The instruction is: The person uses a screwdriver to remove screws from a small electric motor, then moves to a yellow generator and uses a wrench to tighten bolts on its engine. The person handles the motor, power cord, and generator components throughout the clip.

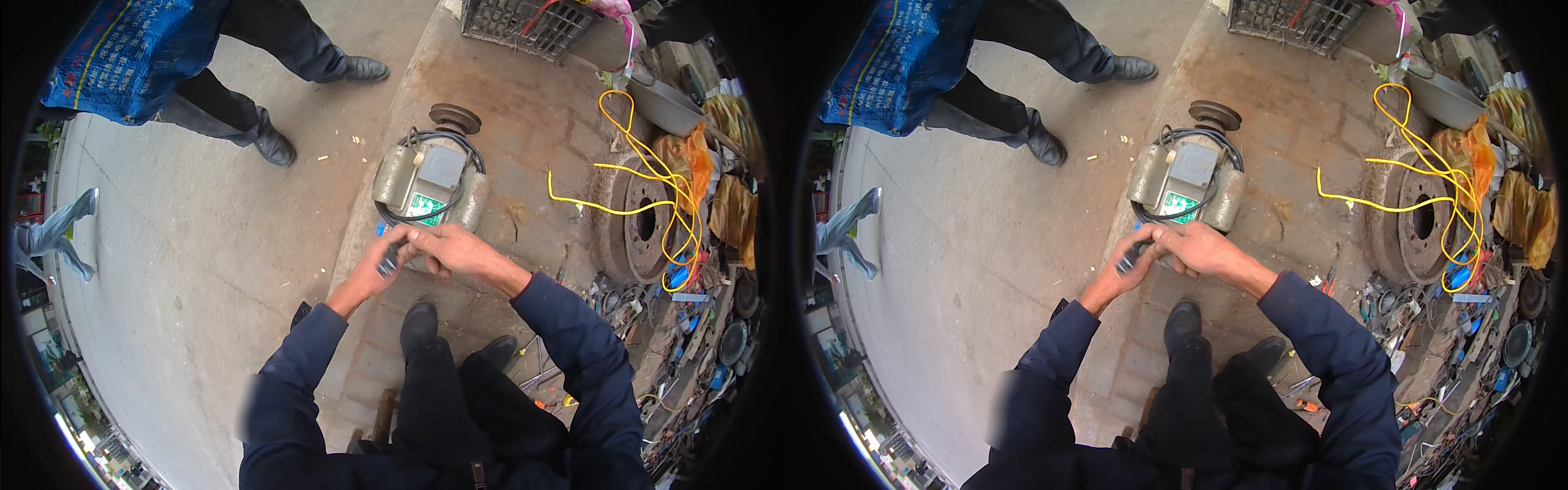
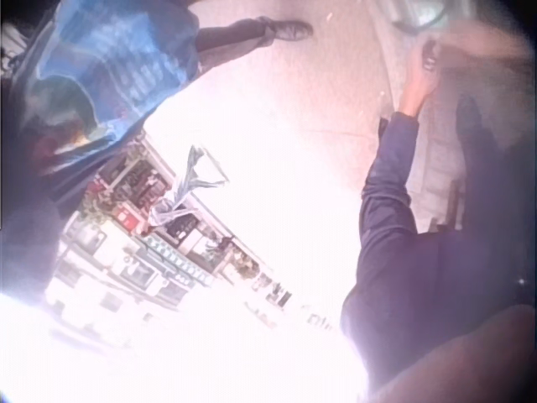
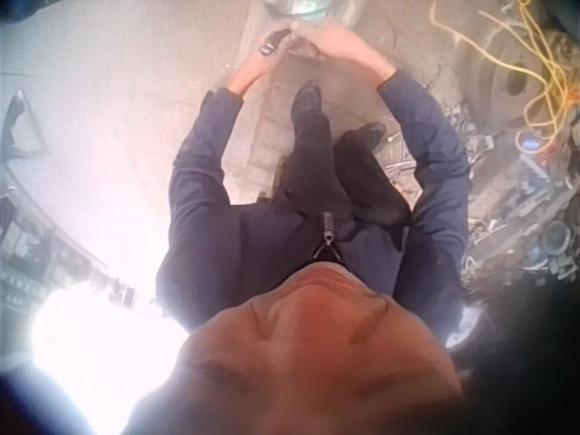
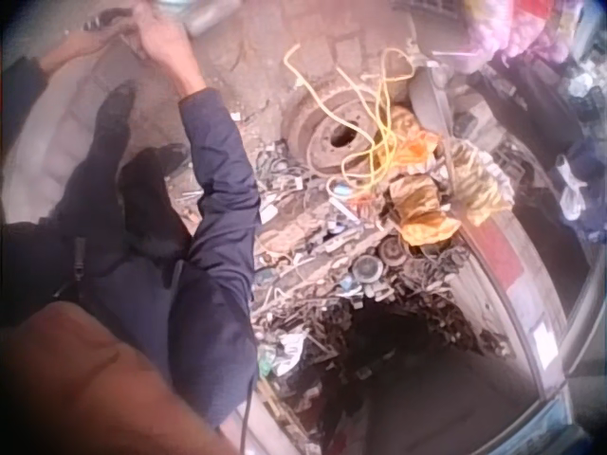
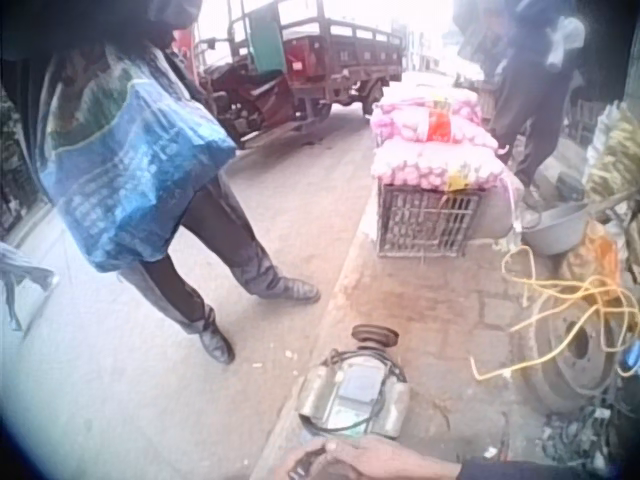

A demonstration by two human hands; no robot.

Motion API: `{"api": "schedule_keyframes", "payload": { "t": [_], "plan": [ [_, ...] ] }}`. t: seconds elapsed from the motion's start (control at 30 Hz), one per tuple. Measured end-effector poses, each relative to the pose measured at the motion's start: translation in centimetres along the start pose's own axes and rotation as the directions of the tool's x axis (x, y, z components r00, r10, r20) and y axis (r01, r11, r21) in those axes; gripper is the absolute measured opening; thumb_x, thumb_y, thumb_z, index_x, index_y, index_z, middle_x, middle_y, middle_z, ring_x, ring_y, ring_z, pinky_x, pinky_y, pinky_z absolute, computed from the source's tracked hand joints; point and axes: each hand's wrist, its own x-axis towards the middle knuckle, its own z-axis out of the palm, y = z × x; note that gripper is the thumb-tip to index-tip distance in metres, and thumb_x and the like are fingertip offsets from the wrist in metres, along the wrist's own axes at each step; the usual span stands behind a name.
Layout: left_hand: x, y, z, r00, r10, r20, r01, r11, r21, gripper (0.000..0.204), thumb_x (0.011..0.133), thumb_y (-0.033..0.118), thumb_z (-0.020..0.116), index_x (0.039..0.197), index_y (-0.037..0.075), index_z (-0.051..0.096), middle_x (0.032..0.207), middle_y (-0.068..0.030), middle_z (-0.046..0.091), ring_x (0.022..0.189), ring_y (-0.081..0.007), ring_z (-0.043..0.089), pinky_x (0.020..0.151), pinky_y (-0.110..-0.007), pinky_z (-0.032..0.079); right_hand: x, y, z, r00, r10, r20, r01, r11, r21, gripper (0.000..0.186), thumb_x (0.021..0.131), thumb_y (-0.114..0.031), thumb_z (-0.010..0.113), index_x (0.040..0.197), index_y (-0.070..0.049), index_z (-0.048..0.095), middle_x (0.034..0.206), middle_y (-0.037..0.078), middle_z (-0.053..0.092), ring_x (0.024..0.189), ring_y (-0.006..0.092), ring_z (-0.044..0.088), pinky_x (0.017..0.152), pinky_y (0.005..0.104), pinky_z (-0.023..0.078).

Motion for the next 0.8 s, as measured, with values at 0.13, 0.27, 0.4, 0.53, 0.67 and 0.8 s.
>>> {"api": "schedule_keyframes", "payload": {
  "t": [0.13,0.27,0.4,0.53,0.67,0.8],
  "plan": [
    [2.6,0.7,0.3,0.941,-0.231,-0.247,0.198,0.969,-0.149,0.032,0.103,0.015,0.062,0.127,-0.006,0.056,0.094,-0.0119,0.073,0.085,-0.0199,0.071,0.077,-0.037,0.056,1.7,0.3,-1.4,0.873,-0.282,-0.398,0.183,0.945,-0.269,0.033,0.103,-0.03,0.059,0.114,-0.001,0.07,0.078,0.006,0.067,0.072,0.0136,0.063,0.065,0.0321,0.051],
    [5.1,1.8,0.2,0.895,-0.136,-0.424,0.28,0.913,0.297,0.03,0.098,0.013,0.065,0.114,-0.01,0.053,0.09,-0.0241,0.071,0.077,-0.0409,0.071,0.07,-0.048,0.054,1.8,1.7,-1.2,0.82,-0.37,-0.438,0.195,0.898,-0.394,0.029,0.098,-0.024,0.06,0.114,0.0,0.068,0.092,0.018,0.073,0.085,0.0299,0.069,0.076,0.0424,0.053],
    [7.2,2.7,0.0,0.914,0.072,-0.4,0.196,0.783,0.59,0.03,0.096,0.018,0.066,0.105,-0.008,0.053,0.087,-0.0306,0.069,0.081,-0.0511,0.066,0.07,-0.057,0.051,1.4,1.8,-0.6,0.806,-0.408,-0.429,0.166,0.851,-0.498,0.028,0.096,-0.021,0.058,0.113,0.0,0.066,0.101,0.026,0.072,0.099,0.0447,0.068,0.084,0.0521,0.052],
    [8.7,2.6,-0.2,0.905,0.01,-0.425,0.274,0.752,0.6,0.034,0.095,0.027,0.07,0.104,-0.004,0.06,0.085,-0.0257,0.071,0.082,-0.0477,0.068,0.073,-0.053,0.053,0.6,1.9,-0.9,0.841,-0.371,-0.394,0.158,0.865,-0.476,0.027,0.096,-0.018,0.058,0.114,0.0,0.065,0.103,0.025,0.072,0.099,0.0447,0.067,0.085,0.0522,0.053],
    [9.1,2.0,0.0,0.831,-0.073,-0.552,0.292,0.901,0.321,0.031,0.092,0.022,0.076,0.103,-0.004,0.063,0.078,-0.0187,0.071,0.071,-0.0324,0.07,0.067,-0.043,0.054,-0.3,3.1,-1.1,0.736,-0.542,-0.406,0.274,0.786,-0.554,0.023,0.096,-0.015,0.062,0.113,0.0,0.065,0.099,0.024,0.071,0.093,0.0428,0.069,0.08,0.0478,0.054],
    [8.3,1.8,0.6,0.839,0.002,-0.543,0.218,0.915,0.339,0.029,0.091,0.018,0.075,0.106,-0.003,0.063,0.079,-0.015,0.071,0.067,-0.0288,0.069,0.067,-0.041,0.055,-0.6,4.1,-0.8,0.715,-0.576,-0.397,0.291,0.761,-0.58,0.021,0.095,-0.013,0.062,0.111,0.0,0.065,0.1,0.023,0.07,0.093,0.0418,0.069,0.079,0.0472,0.054]
  ]
}}
